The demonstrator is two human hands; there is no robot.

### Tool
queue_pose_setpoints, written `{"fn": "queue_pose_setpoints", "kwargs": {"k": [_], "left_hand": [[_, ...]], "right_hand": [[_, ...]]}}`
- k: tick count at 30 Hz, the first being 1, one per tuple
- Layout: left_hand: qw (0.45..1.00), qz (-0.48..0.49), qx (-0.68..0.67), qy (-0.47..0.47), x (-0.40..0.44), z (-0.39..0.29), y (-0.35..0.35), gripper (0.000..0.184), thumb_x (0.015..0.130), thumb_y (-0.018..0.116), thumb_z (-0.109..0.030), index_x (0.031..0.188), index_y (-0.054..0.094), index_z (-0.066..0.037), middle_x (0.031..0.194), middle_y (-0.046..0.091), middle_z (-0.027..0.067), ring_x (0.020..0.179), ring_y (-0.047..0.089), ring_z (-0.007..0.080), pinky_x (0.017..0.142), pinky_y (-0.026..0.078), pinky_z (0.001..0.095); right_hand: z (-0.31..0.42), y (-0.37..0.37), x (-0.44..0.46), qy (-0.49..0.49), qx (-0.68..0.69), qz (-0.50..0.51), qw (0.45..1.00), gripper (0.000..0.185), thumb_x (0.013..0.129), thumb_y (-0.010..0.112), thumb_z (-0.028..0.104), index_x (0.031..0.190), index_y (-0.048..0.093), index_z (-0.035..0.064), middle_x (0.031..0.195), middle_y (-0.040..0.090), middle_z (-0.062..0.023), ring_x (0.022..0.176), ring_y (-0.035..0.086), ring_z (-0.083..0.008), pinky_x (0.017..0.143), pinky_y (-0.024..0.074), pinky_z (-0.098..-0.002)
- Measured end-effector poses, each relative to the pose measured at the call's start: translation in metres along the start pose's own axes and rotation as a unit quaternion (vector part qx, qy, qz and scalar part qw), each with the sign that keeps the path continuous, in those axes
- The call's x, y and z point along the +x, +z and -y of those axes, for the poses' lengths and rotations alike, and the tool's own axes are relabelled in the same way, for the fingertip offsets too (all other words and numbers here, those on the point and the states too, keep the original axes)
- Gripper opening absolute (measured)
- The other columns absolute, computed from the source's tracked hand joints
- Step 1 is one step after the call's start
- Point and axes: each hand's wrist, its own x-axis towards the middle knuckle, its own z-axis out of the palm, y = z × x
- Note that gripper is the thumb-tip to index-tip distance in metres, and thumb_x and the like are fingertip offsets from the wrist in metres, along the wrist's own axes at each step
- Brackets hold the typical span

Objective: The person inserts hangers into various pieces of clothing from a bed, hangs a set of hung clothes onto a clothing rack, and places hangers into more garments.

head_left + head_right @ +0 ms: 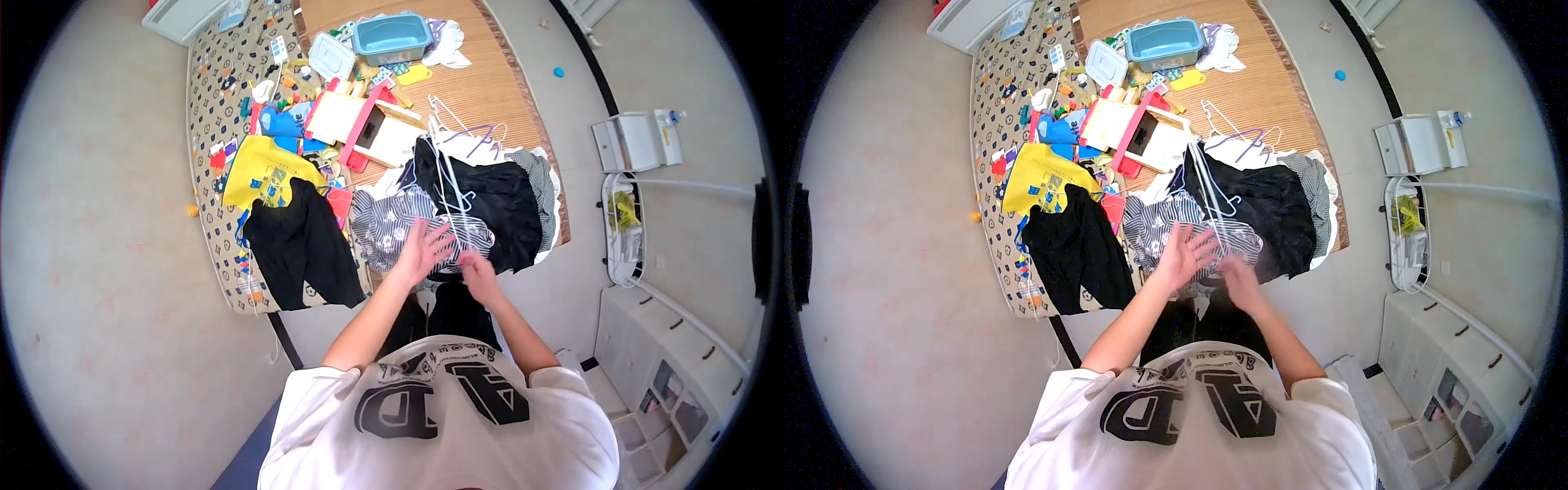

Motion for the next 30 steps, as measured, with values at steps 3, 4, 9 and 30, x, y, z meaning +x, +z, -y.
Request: {"fn": "queue_pose_setpoints", "kwargs": {"k": [3, 4, 9, 30], "left_hand": [[0.997, 0.033, -0.066, -0.029, -0.004, -0.015, -0.021, 0.082, 0.096, 0.036, -0.072, 0.153, 0.035, -0.013, 0.123, 0.062, 0.0149, 0.108, 0.061, 0.0307, 0.096, 0.045, 0.0439], [0.997, 0.062, -0.054, -0.011, -0.007, -0.017, -0.034, 0.082, 0.096, 0.036, -0.073, 0.152, 0.037, -0.013, 0.122, 0.063, 0.014, 0.105, 0.062, 0.0292, 0.095, 0.045, 0.0438], [0.993, 0.093, -0.065, 0.024, -0.038, -0.046, -0.052, 0.079, 0.095, 0.034, -0.074, 0.147, 0.046, -0.015, 0.106, 0.066, 0.0091, 0.096, 0.063, 0.0241, 0.091, 0.046, 0.0404], [0.991, 0.078, 0.011, 0.109, -0.082, -0.068, -0.045, 0.043, 0.107, 0.039, -0.037, 0.07, 0.038, -0.016, 0.06, 0.029, -0.0041, 0.049, 0.025, 0.0088, 0.045, 0.022, 0.0246]], "right_hand": [[-0.004, 0.018, -0.011, 0.029, 0.092, 0.108, 0.989, 0.011, 0.094, 0.049, 0.0, 0.096, 0.059, 0.003, 0.086, 0.059, -0.0063, 0.083, 0.057, -0.0168, 0.078, 0.0468, -0.0303], [0.005, 0.023, -0.012, 0.063, 0.098, 0.145, 0.983, 0.011, 0.095, 0.048, 0.001, 0.096, 0.059, 0.0033, 0.086, 0.058, -0.0055, 0.083, 0.056, -0.0156, 0.077, 0.0465, -0.03], [0.032, 0.069, -0.014, -0.024, 0.071, 0.235, 0.969, 0.011, 0.097, 0.049, 0.007, 0.103, 0.059, 0.006, 0.074, 0.048, 0.0034, 0.065, 0.047, -0.0087, 0.059, 0.0409, -0.025], [0.023, 0.032, 0.108, -0.077, -0.265, -0.103, 0.956, 0.021, 0.081, 0.066, 0.012, 0.1, 0.064, 0.0042, 0.1, 0.068, -0.022, 0.107, 0.062, -0.0394, 0.092, 0.048, -0.0471]]}}
